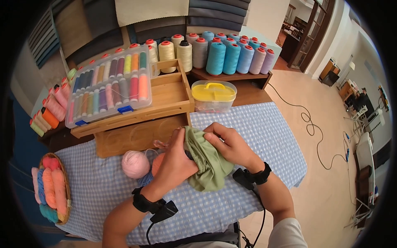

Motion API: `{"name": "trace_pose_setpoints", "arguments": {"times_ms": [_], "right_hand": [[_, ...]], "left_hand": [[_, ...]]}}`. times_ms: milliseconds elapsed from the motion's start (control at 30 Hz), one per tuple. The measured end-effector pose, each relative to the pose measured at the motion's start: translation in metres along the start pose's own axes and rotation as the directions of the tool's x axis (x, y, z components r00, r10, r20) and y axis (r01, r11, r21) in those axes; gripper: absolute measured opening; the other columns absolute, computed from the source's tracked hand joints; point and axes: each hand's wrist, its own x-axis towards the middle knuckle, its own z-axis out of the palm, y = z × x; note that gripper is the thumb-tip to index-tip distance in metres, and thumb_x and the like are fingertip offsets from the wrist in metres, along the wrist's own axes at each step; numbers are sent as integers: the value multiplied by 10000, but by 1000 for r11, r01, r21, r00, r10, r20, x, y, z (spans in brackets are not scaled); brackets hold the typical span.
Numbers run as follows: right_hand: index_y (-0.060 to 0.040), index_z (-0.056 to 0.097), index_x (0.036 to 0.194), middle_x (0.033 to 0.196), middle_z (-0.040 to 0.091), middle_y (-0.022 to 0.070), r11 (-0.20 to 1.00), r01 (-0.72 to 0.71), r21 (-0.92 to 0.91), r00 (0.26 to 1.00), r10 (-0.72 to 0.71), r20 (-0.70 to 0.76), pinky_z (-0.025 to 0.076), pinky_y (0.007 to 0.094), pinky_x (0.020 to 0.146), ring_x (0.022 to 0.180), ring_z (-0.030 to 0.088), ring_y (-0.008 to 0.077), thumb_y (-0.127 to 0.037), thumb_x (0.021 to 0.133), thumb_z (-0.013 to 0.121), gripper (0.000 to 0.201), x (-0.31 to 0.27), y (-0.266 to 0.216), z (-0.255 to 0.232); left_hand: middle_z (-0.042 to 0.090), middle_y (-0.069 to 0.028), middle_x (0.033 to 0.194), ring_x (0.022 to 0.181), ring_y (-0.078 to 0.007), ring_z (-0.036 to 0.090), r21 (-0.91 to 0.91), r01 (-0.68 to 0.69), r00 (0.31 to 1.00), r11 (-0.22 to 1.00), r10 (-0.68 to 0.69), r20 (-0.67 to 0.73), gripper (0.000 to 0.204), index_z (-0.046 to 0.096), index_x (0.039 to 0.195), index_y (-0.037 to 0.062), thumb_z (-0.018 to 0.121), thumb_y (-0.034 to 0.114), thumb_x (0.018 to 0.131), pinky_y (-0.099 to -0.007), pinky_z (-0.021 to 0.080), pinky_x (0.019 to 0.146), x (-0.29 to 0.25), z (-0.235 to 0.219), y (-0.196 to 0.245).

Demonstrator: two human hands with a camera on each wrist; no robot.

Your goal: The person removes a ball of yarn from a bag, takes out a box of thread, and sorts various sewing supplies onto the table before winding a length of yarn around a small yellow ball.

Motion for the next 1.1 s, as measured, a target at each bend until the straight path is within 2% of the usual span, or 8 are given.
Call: {"name": "trace_pose_setpoints", "arguments": {"times_ms": [233, 300, 400, 633, 700, 800, 967, 1100], "right_hand": [[0, 576, 940, 825, 638, 76, 989, 115, -94, 973, -131, -189, 478, 295, 713, 758, 582, 145, -158, 975, 566, 162, 2, 12, -3], [0, 573, 936, 803, 616, 54, 997, 78, -19, 975, -80, -206, 467, 286, 708, 745, 538, 116, -166, 980, 561, 172, 4, 17, -6], [-4, 570, 941, 795, 581, 17, 998, 60, 29, 967, -50, -251, 448, 264, 705, 751, 491, 85, -187, 993, 547, 191, 7, 25, -10], [-18, 561, 957, 812, 531, -37, 974, -39, 221, 947, 107, -303, 419, 232, 717, 780, 457, 56, -235, 1024, 491, 237, 10, 23, -12], [-19, 551, 962, 826, 532, -35, 971, -28, 237, 954, 97, -282, 422, 232, 723, 795, 458, 56, -252, 1028, 480, 252, 8, 22, -4], [-22, 543, 958, 849, 533, -40, 994, -32, 101, 956, 60, -286, 425, 234, 736, 808, 454, 56, -255, 1031, 470, 255, 5, 11, -1], [-39, 545, 938, 842, 531, -50, 986, -12, 163, 941, 67, -331, 411, 206, 708, 785, 443, 32, -259, 1033, 466, 253, 5, 16, -7], [-58, 543, 919, 829, 508, -66, 943, -5, 333, 990, 51, -129, 392, 181, 694, 770, 424, 9, -265, 1034, 466, 250, -3, 5, -4]], "left_hand": [[481, -217, 1144, 1112, -391, 504, 51, -23, 1000, 998, 23, 19, 631, 434, 1175, -28, 785, 139, 679, -428, 431, 928, -1, 5, 4], [495, -216, 1153, 1121, -374, 512, 35, -35, 999, 999, 34, 25, 623, 444, 1173, -23, 788, 143, 681, -418, 433, 931, 1, 3, 5], [494, -215, 1211, 1159, -326, 506, -156, 150, 986, 976, -136, 101, 649, 434, 1211, -23, 794, 154, 700, -387, 407, 969, 0, -2, 11], [466, -213, 1216, 1154, -348, 483, -286, 39, 997, 958, -20, 69, 761, 360, 1301, -12, 793, 125, 691, -400, 389, 980, -5, 2, -7], [467, -205, 1202, 1145, -356, 475, 55, -130, 984, 990, 135, -113, 714, 422, 1265, -19, 793, 107, 667, -408, 389, 966, -5, 6, -3], [477, -194, 1186, 1104, -374, 490, 344, -157, 946, 926, 241, -216, 582, 513, 1180, -16, 769, 63, 663, -431, 407, 932, -13, 3, 5], [486, -191, 1190, 1058, -390, 507, 339, -276, 945, 900, 318, -76, 513, 548, 1136, -1, 761, 70, 675, -461, 428, 912, -20, 2, -2], [467, -206, 1200, 1074, -401, 489, 533, -269, 954, 802, 297, 33, 554, 510, 1139, 10, 779, 103, 664, -472, 424, 928, -17, 1, 9]]}}
